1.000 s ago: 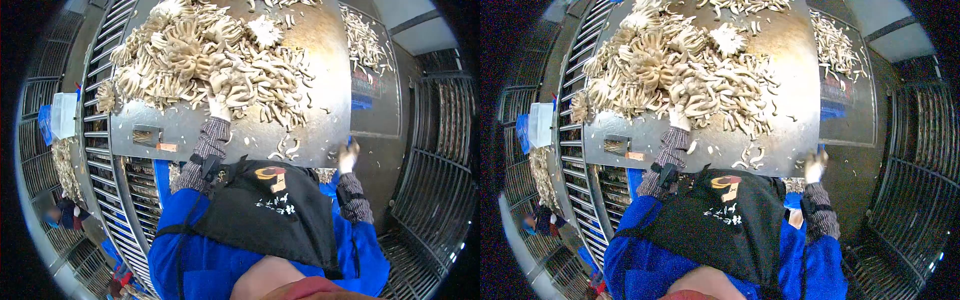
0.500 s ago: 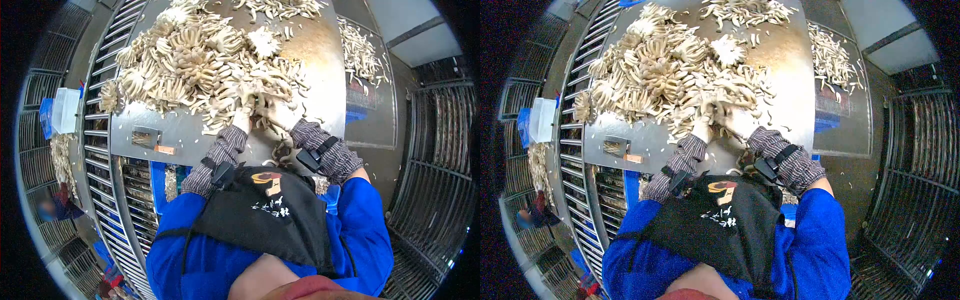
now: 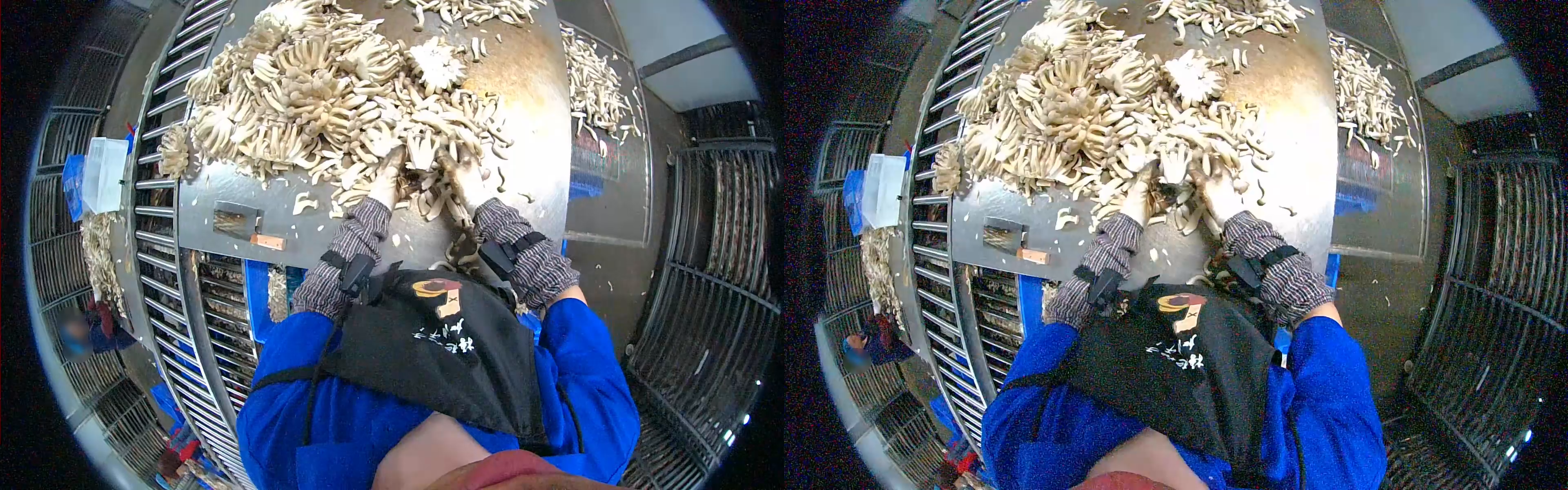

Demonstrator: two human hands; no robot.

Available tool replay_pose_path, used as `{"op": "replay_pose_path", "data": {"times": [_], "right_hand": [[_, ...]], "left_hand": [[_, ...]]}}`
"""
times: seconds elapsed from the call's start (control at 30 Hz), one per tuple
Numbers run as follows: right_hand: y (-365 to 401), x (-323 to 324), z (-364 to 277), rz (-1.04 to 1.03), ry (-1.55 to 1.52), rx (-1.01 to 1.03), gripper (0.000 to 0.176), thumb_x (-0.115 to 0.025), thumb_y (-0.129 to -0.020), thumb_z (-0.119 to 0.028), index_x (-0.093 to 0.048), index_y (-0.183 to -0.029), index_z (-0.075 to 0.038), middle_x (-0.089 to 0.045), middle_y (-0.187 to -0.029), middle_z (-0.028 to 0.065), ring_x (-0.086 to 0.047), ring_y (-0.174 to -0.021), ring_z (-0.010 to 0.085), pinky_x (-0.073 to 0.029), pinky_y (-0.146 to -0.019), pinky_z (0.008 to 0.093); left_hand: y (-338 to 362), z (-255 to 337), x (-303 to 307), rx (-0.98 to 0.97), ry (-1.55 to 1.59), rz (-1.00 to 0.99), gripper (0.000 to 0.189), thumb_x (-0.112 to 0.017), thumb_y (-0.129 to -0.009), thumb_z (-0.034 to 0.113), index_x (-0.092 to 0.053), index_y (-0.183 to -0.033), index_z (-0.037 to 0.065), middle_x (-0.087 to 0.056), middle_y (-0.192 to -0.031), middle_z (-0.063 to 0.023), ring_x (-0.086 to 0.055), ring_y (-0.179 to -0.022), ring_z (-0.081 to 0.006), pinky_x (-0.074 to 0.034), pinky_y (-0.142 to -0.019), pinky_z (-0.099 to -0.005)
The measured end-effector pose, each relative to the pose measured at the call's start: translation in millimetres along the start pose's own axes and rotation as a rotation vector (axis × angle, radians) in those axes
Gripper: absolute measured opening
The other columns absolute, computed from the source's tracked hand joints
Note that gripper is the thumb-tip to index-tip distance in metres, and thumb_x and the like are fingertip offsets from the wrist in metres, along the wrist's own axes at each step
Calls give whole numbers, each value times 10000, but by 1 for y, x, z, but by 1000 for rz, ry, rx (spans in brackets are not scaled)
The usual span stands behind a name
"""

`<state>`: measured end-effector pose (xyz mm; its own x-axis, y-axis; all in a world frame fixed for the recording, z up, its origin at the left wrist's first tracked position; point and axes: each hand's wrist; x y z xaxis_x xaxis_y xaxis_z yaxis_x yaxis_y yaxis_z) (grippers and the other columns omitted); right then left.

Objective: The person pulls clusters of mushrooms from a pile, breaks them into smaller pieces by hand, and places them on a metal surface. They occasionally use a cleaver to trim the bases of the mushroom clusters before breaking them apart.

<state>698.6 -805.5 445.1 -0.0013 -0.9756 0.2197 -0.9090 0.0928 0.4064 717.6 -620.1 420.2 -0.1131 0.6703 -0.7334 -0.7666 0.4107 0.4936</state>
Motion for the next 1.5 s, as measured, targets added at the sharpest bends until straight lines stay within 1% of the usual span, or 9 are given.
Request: {"op": "replay_pose_path", "data": {"times": [0.17,0.4,0.53,0.8,0.87,1.07,1.2,1.3,1.5], "right_hand": [[12,-33,-18,74,188,235,510,-648,-841,-173,-478,-1293,-7,-642,-966,204,-603,-847,287,-494,-779,376],[18,-17,3,-91,284,577,424,-614,-897,-219,-502,-1217,36,-637,-980,147,-609,-845,184,-508,-712,287],[12,-13,-9,-71,-83,39,303,-571,-912,-175,-548,-1158,1,-647,-954,101,-601,-863,182,-480,-787,304],[13,-5,12,-13,347,483,260,-543,-945,-219,-605,-1084,-7,-642,-1048,128,-633,-860,157,-511,-679,255],[21,2,-17,-204,-113,-139,295,-510,-955,-250,-613,-1052,9,-673,-916,119,-639,-682,148,-505,-552,258],[22,-5,15,-387,-693,-65,270,-563,-920,-116,-563,-1149,27,-657,-824,90,-643,-632,175,-537,-516,298],[26,-4,5,-245,-284,82,172,-574,-916,-153,-610,-959,9,-647,-789,89,-611,-575,179,-517,-491,315],[16,16,18,-238,-301,-255,290,-569,-906,-301,-606,-932,-15,-635,-778,99,-592,-608,163,-508,-551,318],[15,-7,7,-202,78,59,516,-629,-849,-427,-601,-1111,16,-668,-1004,148,-627,-875,202,-482,-770,350]], "left_hand": [[-33,-18,30,-348,-1187,281,476,-531,-915,354,-461,-1265,39,-580,-1090,-161,-587,-921,-240,-505,-747,-356],[5,-11,-9,-241,-444,193,577,-561,-787,-76,-383,-1331,-7,-584,-1137,-131,-577,-1009,-221,-499,-861,-320],[1,-28,-12,-519,-525,155,596,-569,-764,-101,-378,-1319,7,-574,-1126,-144,-589,-989,-223,-521,-783,-299],[21,-24,-21,-488,-700,152,495,-693,-799,-24,-475,-1238,45,-593,-1093,-89,-615,-924,-217,-542,-786,-363],[13,-26,-8,-340,-223,31,483,-672,-791,-59,-494,-1227,43,-599,-1081,-78,-612,-902,-207,-537,-760,-343],[15,-18,18,-62,-390,206,524,-689,-817,183,-484,-1267,14,-609,-1087,-111,-624,-824,-188,-519,-638,-295],[13,-38,15,-809,-937,335,501,-718,-785,279,-587,-1128,-62,-667,-920,-119,-625,-706,-226,-504,-619,-335],[24,-17,27,-104,-510,334,432,-674,-849,279,-558,-1152,-5,-642,-906,-80,-603,-682,-132,-483,-493,-264],[45,-11,-12,-171,-762,205,488,-588,-917,433,-525,-1177,25,-625,-890,-75,-575,-650,-117,-468,-466,-246]]}}
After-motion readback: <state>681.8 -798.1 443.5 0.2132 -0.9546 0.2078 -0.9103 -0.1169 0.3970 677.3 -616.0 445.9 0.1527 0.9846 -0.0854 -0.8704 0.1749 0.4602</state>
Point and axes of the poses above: each hand's wrist, its own y-axis away from the middle knuckle, its own x-axis out of the back of the hand, z = x × y
